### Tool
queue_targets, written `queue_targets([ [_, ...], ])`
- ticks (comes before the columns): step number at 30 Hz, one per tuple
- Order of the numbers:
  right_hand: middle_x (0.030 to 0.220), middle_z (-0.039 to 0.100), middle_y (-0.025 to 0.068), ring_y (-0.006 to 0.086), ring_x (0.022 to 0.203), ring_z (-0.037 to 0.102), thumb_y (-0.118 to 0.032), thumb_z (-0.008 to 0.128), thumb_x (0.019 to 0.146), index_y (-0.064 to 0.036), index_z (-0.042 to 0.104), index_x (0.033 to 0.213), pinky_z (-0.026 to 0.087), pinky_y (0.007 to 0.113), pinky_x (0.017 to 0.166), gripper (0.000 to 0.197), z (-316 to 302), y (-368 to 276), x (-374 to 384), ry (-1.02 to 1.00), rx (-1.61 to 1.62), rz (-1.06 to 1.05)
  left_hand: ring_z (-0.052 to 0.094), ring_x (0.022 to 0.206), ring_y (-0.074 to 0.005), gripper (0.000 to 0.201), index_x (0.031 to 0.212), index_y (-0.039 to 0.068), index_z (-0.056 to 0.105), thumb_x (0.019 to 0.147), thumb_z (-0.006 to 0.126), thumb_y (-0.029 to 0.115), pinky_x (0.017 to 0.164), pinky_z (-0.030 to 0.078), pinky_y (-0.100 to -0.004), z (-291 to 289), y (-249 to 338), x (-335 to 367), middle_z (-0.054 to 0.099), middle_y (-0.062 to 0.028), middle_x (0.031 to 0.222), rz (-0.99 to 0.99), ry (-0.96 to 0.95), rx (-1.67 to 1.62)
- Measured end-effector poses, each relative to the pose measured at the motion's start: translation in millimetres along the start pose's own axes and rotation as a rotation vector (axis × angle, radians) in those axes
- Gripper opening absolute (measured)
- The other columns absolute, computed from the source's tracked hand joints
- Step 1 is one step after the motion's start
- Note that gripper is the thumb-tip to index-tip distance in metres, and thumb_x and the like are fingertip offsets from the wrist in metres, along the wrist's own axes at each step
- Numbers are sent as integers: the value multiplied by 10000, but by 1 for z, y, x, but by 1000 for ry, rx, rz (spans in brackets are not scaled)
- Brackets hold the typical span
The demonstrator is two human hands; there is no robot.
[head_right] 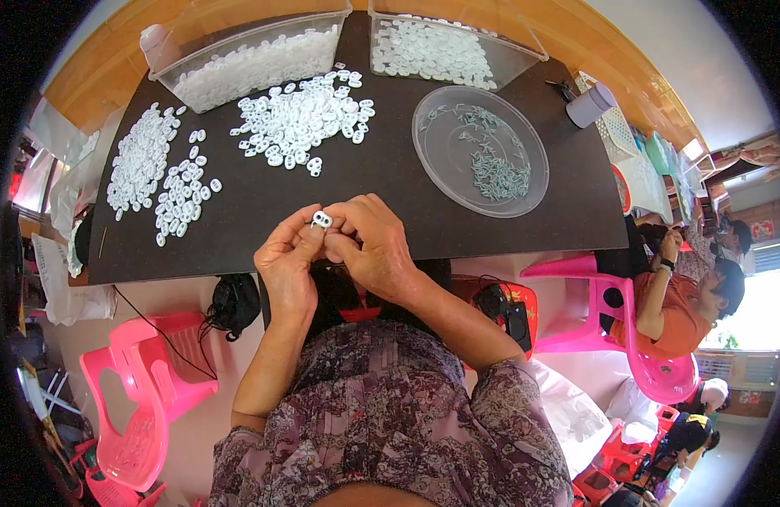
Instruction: Assembling small white plastic components by inserting tiny beads into them at a table.
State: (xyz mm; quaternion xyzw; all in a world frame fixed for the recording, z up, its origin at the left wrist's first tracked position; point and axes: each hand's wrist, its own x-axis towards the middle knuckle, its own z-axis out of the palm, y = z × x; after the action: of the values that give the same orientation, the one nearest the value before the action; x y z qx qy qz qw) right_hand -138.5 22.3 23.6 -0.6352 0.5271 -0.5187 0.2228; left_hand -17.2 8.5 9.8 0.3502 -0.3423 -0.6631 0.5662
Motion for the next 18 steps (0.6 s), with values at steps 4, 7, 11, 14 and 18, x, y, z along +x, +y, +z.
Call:
queue_targets([
  [4,758,545,50,217,669,509,25,670,653,-42,581,929,427,320,586,298,-2,-3,3,-38,-100,-96,587,666,-110,207,1053,-74,589,853,567,-24,617,482,-224,3,3,-1,644,-91,839,-38,50,-57],
  [7,763,549,53,215,676,512,28,671,644,-41,576,925,429,321,586,305,-1,0,2,-27,-135,-153,600,711,-112,205,1048,-78,588,851,572,-23,633,480,-222,8,10,-3,650,-102,852,-65,49,-85],
  [11,781,576,32,143,678,515,3,712,645,-47,611,959,415,247,553,334,-4,2,0,-7,-123,-154,602,722,-112,207,1049,-81,588,852,574,-19,641,479,-222,6,10,-3,653,-108,864,-66,15,-69],
  [14,774,589,27,140,678,516,6,712,641,-46,624,927,414,245,551,303,-4,1,-1,22,-128,-149,591,699,-110,198,1035,-80,597,854,585,0,636,474,-218,5,8,-5,651,-102,876,-4,-2,-38],
  [18,804,614,37,145,687,525,6,702,658,-39,630,908,423,256,562,264,-4,3,-3,24,-118,-140,567,660,-104,191,1011,-79,611,856,602,32,624,466,-212,-1,5,-6,650,-94,874,16,-32,26],
])
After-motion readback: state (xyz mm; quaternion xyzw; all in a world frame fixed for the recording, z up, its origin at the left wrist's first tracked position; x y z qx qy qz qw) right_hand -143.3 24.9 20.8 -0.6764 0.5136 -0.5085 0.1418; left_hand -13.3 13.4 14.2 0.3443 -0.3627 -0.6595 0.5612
